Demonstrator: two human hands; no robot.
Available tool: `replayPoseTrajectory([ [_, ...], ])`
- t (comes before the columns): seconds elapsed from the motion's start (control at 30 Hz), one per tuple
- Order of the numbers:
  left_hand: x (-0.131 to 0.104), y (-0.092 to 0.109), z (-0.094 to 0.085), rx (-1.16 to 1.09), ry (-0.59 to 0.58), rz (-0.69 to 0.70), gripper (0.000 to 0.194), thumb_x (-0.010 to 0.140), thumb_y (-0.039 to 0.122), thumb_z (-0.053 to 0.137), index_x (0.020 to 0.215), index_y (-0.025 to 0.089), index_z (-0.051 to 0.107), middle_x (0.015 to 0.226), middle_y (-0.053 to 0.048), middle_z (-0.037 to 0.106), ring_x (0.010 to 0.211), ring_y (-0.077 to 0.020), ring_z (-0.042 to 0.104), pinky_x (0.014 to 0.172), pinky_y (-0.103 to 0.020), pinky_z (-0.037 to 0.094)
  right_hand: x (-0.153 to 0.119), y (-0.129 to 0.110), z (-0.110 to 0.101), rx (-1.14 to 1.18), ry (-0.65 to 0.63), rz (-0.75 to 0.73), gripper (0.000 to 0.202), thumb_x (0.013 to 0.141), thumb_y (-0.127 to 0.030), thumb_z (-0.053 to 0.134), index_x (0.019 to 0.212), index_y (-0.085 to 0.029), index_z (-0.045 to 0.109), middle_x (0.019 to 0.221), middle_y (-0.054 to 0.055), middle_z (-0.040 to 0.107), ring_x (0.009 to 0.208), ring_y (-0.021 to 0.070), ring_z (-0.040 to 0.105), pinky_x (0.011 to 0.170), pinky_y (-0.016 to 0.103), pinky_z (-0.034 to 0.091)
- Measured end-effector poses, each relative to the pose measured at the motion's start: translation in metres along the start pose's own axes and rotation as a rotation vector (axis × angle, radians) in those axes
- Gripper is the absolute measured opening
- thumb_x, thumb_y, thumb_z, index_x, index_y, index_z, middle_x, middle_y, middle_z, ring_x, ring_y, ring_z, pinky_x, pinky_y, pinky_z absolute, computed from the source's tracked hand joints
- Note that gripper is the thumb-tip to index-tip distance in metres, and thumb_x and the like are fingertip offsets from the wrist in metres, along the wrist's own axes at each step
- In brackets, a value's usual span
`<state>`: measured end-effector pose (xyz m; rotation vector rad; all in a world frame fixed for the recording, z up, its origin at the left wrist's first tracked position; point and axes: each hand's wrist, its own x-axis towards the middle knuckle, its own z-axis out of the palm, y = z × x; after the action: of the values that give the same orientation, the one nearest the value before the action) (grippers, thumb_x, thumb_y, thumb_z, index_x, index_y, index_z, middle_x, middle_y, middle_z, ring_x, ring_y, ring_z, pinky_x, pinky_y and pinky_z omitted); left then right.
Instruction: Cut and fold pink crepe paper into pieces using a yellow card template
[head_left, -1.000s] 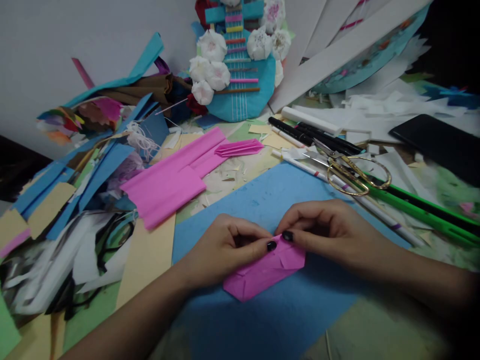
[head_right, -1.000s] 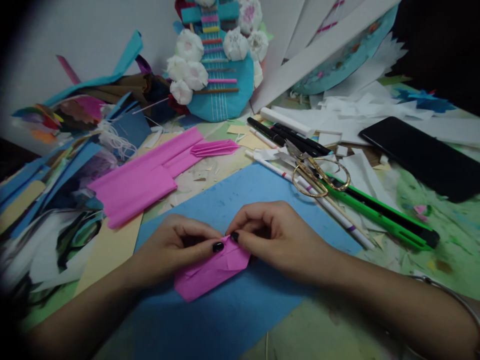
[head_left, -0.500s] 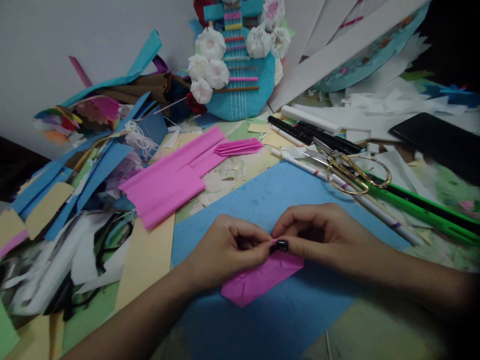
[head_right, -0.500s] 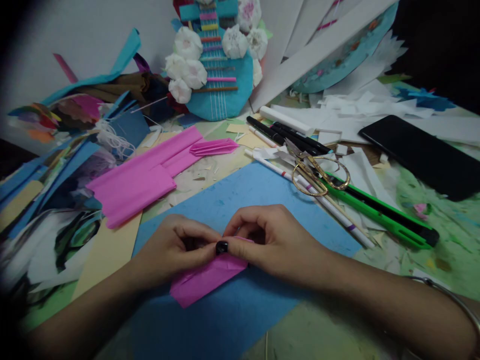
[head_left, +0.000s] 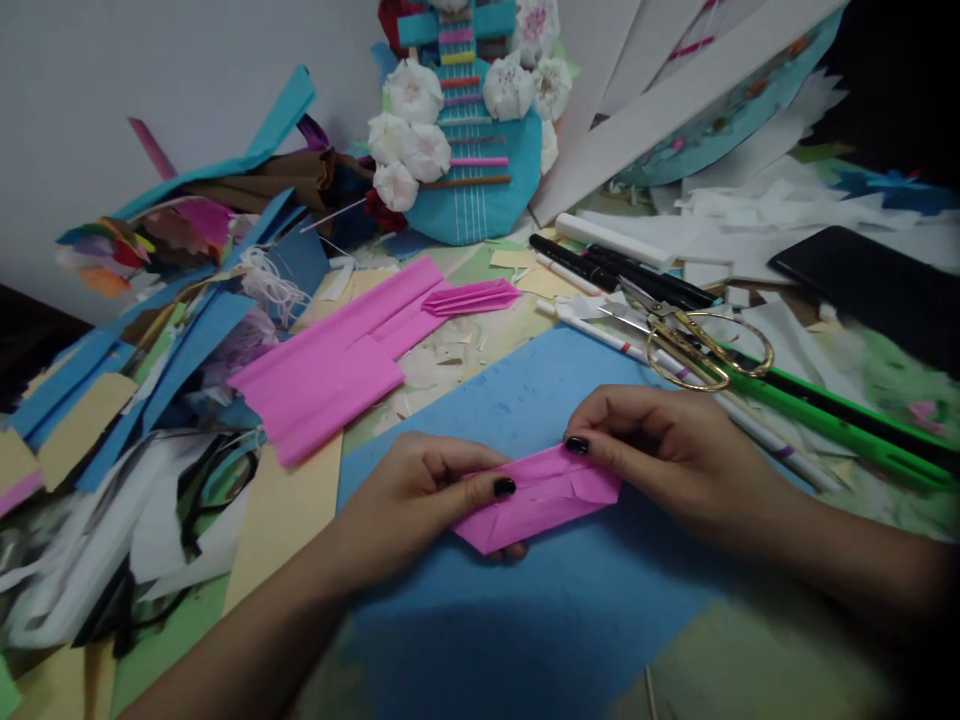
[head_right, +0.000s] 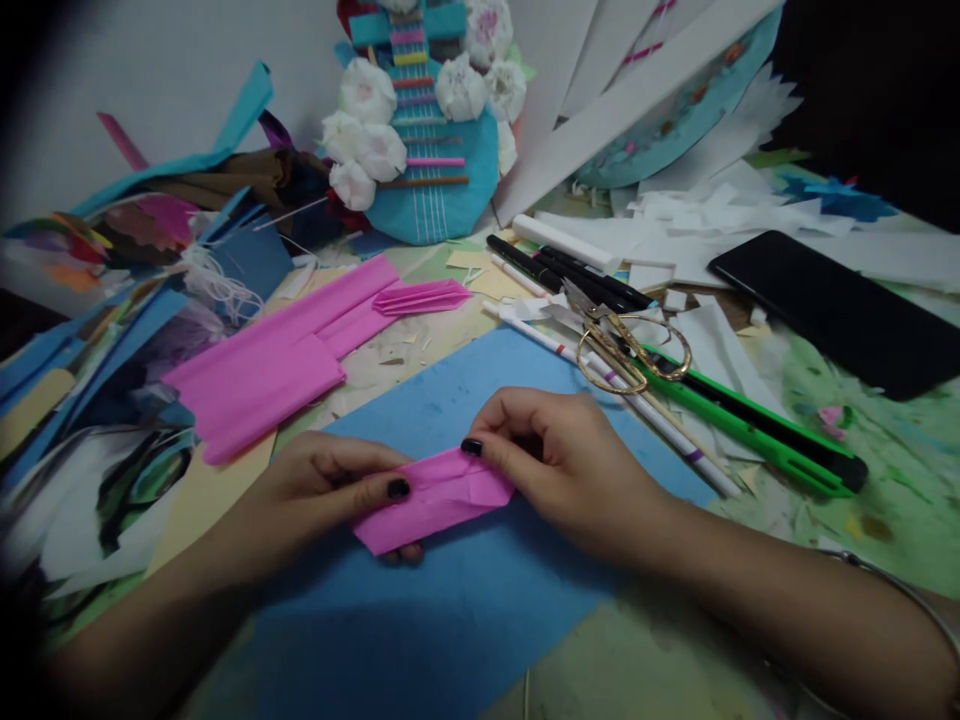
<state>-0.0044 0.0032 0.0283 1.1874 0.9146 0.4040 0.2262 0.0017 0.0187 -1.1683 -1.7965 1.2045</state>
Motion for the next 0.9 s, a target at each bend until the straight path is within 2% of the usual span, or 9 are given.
replayPoseTrajectory([
  [0.1, -0.001, -0.002, 0.002, -0.023, 0.018, -0.014, 0.025, 0.088, 0.03, 0.063, 0.108, 0.017, 0.071, 0.072, -0.007, 0.076, 0.062, -0.0093, 0.069, 0.06, -0.014, 0.054, -0.002, 0.0, 0.001, 0.08, -0.027, 0.018, 0.021, 0.089, -0.032, 0.053, 0.078, -0.015, 0.059, 0.06, -0.003, 0.052, 0.053, 0.0056, 0.043, 0.047, 0.016, 0.034],
  [0.2, 0.001, -0.004, 0.004, -0.006, 0.024, -0.014, 0.029, 0.088, 0.031, 0.062, 0.112, 0.016, 0.069, 0.072, -0.008, 0.076, 0.061, -0.0107, 0.07, 0.059, -0.016, 0.055, -0.003, 0.0, 0.002, 0.219, -0.118, 0.098, 0.022, 0.088, -0.037, 0.054, 0.087, -0.015, 0.057, 0.063, -0.001, 0.055, 0.056, 0.0072, 0.048, 0.049, 0.017, 0.037],
  [0.3, 0.002, -0.004, 0.006, 0.005, 0.042, -0.015, 0.028, 0.088, 0.03, 0.062, 0.112, 0.017, 0.07, 0.069, -0.007, 0.075, 0.058, -0.011, 0.069, 0.056, -0.017, 0.055, -0.003, -0.001, 0.004, 0.229, -0.165, 0.166, 0.033, 0.076, -0.039, 0.069, 0.096, -0.016, 0.058, 0.061, -0.002, 0.055, 0.053, 0.0077, 0.048, 0.045, 0.017, 0.034],
  [0.37, 0.001, -0.004, 0.007, 0.01, 0.042, -0.021, 0.028, 0.089, 0.031, 0.061, 0.111, 0.017, 0.07, 0.067, -0.007, 0.074, 0.056, -0.0105, 0.068, 0.054, -0.016, 0.054, -0.003, -0.002, 0.005, 0.177, -0.175, 0.19, 0.032, 0.072, -0.035, 0.073, 0.095, -0.016, 0.06, 0.062, -0.002, 0.055, 0.052, 0.0072, 0.048, 0.045, 0.017, 0.033],
  [0.53, 0.0, -0.001, 0.008, 0.021, 0.027, -0.014, 0.029, 0.089, 0.032, 0.06, 0.112, 0.018, 0.07, 0.065, -0.006, 0.073, 0.058, -0.0111, 0.068, 0.054, -0.015, 0.053, -0.001, -0.005, 0.005, 0.298, -0.235, 0.248, 0.012, 0.078, -0.022, 0.064, 0.086, -0.014, 0.06, 0.062, 0.001, 0.061, 0.057, 0.0087, 0.056, 0.052, 0.017, 0.043],
  [0.73, 0.001, 0.001, 0.013, -0.059, 0.06, 0.004, 0.028, 0.082, 0.022, 0.068, 0.11, 0.016, 0.07, 0.064, -0.006, 0.073, 0.056, -0.0124, 0.069, 0.051, -0.015, 0.053, 0.001, -0.006, 0.002, 0.413, -0.235, 0.309, 0.011, 0.079, -0.021, 0.064, 0.085, -0.013, 0.062, 0.062, 0.0, 0.062, 0.054, 0.0073, 0.057, 0.053, 0.017, 0.047],
  [0.9, 0.004, 0.0, 0.011, -0.231, 0.083, 0.045, 0.018, 0.081, 0.016, 0.069, 0.097, 0.021, 0.075, 0.057, -0.003, 0.072, 0.051, -0.0121, 0.068, 0.046, -0.013, 0.051, 0.002, 0.0, -0.001, 0.565, -0.222, 0.293, 0.013, 0.079, -0.021, 0.067, 0.089, -0.013, 0.069, 0.064, 0.001, 0.066, 0.055, 0.0074, 0.06, 0.054, 0.017, 0.049],
])
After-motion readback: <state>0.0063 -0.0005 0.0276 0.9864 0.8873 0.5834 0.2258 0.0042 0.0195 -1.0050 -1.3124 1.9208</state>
